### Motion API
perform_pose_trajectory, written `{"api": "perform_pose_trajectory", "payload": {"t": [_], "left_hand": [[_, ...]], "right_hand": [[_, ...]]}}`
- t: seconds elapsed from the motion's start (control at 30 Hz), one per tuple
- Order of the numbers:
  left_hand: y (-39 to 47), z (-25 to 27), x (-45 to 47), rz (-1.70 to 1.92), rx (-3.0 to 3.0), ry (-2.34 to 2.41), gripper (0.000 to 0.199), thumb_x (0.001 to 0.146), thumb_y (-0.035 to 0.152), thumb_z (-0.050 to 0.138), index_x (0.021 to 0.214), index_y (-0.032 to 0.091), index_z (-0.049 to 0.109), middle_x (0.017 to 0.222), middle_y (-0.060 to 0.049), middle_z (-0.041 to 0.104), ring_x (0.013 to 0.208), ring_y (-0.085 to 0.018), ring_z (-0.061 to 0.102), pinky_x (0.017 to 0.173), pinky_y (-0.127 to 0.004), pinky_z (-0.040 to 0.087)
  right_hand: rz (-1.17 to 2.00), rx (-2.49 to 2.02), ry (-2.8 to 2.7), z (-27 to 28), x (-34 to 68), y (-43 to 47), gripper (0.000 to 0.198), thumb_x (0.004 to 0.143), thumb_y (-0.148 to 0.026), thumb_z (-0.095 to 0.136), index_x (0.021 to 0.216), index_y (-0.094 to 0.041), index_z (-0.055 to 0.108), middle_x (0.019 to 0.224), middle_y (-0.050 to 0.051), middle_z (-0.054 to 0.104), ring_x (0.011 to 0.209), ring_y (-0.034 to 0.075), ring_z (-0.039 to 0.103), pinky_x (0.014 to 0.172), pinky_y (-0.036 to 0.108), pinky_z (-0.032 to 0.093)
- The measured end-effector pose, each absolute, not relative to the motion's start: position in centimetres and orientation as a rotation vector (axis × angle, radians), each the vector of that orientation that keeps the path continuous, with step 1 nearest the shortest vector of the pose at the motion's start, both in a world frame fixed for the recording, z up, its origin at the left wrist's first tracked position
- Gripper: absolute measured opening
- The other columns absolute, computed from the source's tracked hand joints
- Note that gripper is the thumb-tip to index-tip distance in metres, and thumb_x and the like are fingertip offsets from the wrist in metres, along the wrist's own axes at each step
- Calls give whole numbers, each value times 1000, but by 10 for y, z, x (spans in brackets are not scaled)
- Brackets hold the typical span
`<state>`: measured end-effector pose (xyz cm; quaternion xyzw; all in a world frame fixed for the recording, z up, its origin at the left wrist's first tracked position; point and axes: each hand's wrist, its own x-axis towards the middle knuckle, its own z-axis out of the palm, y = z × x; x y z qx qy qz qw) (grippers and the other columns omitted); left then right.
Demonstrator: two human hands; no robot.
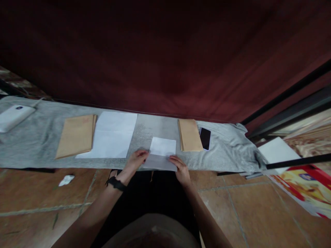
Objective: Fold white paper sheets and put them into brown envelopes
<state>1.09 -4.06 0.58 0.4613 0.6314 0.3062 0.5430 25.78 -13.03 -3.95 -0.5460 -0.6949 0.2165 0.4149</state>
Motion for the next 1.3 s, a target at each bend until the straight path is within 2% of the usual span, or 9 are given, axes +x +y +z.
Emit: {"api": "perform_pose_trajectory", "payload": {"t": [0.17,0.4,0.57,0.73,0.9,1.0,1.07,1.17,1.3], "left_hand": [[-34,6,14,792,1142,1435,29,61,45,76,71,19,72,60,2,64,55,-13,55,51,-23,39],[-31,3,2,1072,1096,1358,42,54,53,84,75,19,72,70,-1,69,65,-15,60,63,-27,46],[-34,-14,-10,1084,1128,1428,42,54,55,82,73,19,71,71,-1,70,67,-16,61,66,-28,47],[-32,-25,-16,987,1256,1463,36,64,54,74,76,20,70,74,-1,71,68,-18,64,63,-28,48],[-32,-15,-19,632,1692,1724,24,86,42,57,83,23,71,69,-1,69,67,-20,65,62,-28,46],[-29,-5,-6,558,1982,1804,29,95,37,46,101,23,71,85,-6,74,80,-23,69,72,-31,50],[-23,-3,12,645,2187,1540,34,99,36,42,113,20,69,110,-9,74,101,-23,69,88,-33,51],[-9,-10,41,574,2431,1126,42,102,37,38,132,19,62,144,-11,59,136,-22,50,113,-38,39],[11,-26,61,275,2605,951,48,104,43,33,146,26,51,159,-5,43,151,-22,30,123,-46,21]], "right_hand": [[538,-1383,-1724,-33,253,-125,63,81,4,37,121,-29,73,124,3,72,122,17,63,109,40,51],[516,-1251,-1716,-34,241,-111,63,82,6,41,121,-31,73,123,2,72,122,17,63,109,37,50],[533,-1308,-1793,-40,231,-106,66,77,9,41,120,-29,72,126,3,70,123,17,62,113,38,48],[469,-1323,-1993,-40,234,-107,66,78,7,46,131,-27,66,136,5,65,130,20,57,122,47,36],[506,-1334,-2120,-38,248,-108,71,75,5,50,137,-28,62,140,5,63,134,20,55,121,49,36],[519,-1329,-2130,-39,252,-107,71,75,3,51,137,-29,62,140,5,63,133,21,55,120,49,37],[502,-1336,-2127,-40,251,-107,69,76,2,52,137,-29,62,140,5,63,133,21,55,120,49,37],[465,-1365,-2123,-41,246,-107,64,78,-1,55,136,-27,63,141,6,62,134,22,55,121,49,36],[439,-1420,-2121,-40,241,-107,57,80,-6,59,134,-26,65,140,7,63,133,23,56,121,47,35]]}}
